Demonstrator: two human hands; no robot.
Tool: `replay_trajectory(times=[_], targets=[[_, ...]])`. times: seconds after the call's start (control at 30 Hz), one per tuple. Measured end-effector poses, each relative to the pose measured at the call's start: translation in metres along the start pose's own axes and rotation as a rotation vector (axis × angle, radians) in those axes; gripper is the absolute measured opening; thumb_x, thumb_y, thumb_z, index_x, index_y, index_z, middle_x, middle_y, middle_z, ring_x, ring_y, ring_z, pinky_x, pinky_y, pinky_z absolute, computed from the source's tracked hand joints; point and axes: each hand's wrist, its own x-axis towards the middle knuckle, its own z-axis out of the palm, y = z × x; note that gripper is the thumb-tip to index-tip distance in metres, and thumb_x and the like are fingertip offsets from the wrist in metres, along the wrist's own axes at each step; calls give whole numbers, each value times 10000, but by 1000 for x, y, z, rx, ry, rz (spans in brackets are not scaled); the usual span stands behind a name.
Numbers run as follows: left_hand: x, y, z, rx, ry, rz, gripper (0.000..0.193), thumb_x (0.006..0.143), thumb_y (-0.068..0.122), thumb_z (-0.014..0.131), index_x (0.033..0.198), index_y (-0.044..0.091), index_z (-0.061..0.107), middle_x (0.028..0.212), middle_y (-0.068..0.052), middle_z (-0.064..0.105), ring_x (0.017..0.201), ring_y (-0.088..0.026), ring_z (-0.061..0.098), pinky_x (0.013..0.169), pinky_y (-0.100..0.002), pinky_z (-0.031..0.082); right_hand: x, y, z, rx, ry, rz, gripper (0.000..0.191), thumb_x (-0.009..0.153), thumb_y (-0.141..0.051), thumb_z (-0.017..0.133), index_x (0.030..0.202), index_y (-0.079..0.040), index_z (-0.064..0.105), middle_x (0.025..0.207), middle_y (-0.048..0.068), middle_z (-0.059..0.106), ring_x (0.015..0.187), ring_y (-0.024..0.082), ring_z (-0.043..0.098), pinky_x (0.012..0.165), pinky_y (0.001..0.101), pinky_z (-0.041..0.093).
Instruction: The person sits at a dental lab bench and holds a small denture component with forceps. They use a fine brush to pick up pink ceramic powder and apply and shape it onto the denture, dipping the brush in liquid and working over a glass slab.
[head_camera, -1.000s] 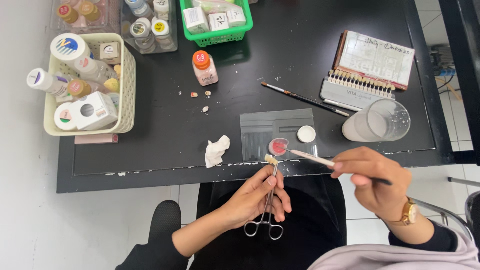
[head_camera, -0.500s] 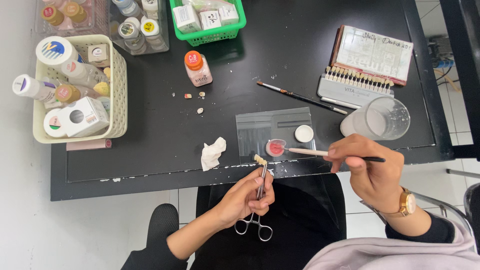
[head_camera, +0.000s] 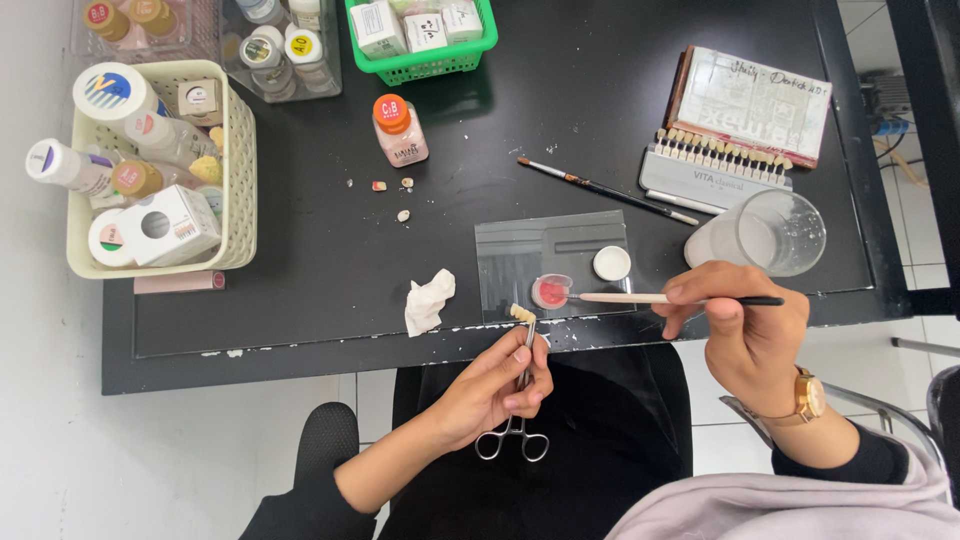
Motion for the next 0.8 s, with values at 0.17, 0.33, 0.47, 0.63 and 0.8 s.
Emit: replay_trajectory(times=[0.17, 0.33, 0.47, 0.63, 0.8], targets=[[-1, 0, -1, -6, 4, -3, 222, 1158, 311, 382, 1137, 116, 485, 860, -18, 553, 652, -42, 365, 627, -208, 333, 0, 0, 0, -2, 18, 11, 418, 1136, -347, 477, 1051, 42, 603, 944, 172, 699, 657, 170, 725, 572, 237, 575], [0, -1, -1, -19, 5, -3, 227, 1156, 315, 379, 1140, 117, 490, 862, -12, 552, 658, -39, 374, 634, -208, 337, -1, 1, 0, 14, 8, 24, 424, 1135, -350, 472, 1045, 45, 595, 954, 180, 693, 689, 190, 732, 584, 258, 588], [0, -1, -2, -35, -4, -5, 215, 1160, 303, 380, 1143, 117, 487, 870, -15, 555, 669, -43, 381, 656, -208, 351, -2, 5, 2, 107, 46, 33, 412, 1150, -355, 454, 1087, 38, 562, 974, 195, 681, 736, 221, 725, 595, 293, 625], [-1, -3, -3, -90, -11, 2, 220, 1165, 304, 377, 1160, 113, 487, 881, -34, 571, 686, -51, 410, 674, -211, 379, -12, 15, -1, 397, 132, 16, 281, 1149, -305, 504, 1112, -27, 496, 890, 176, 679, 703, 229, 718, 583, 332, 629], [-2, -1, -3, -181, -20, -12, 193, 1160, 293, 369, 1175, 116, 443, 955, -111, 636, 683, -94, 501, 677, -247, 440, -25, 31, 8, 614, 56, 131, 291, 1024, 9, 777, 1005, -56, 494, 760, 131, 649, 616, 209, 656, 500, 313, 544]])
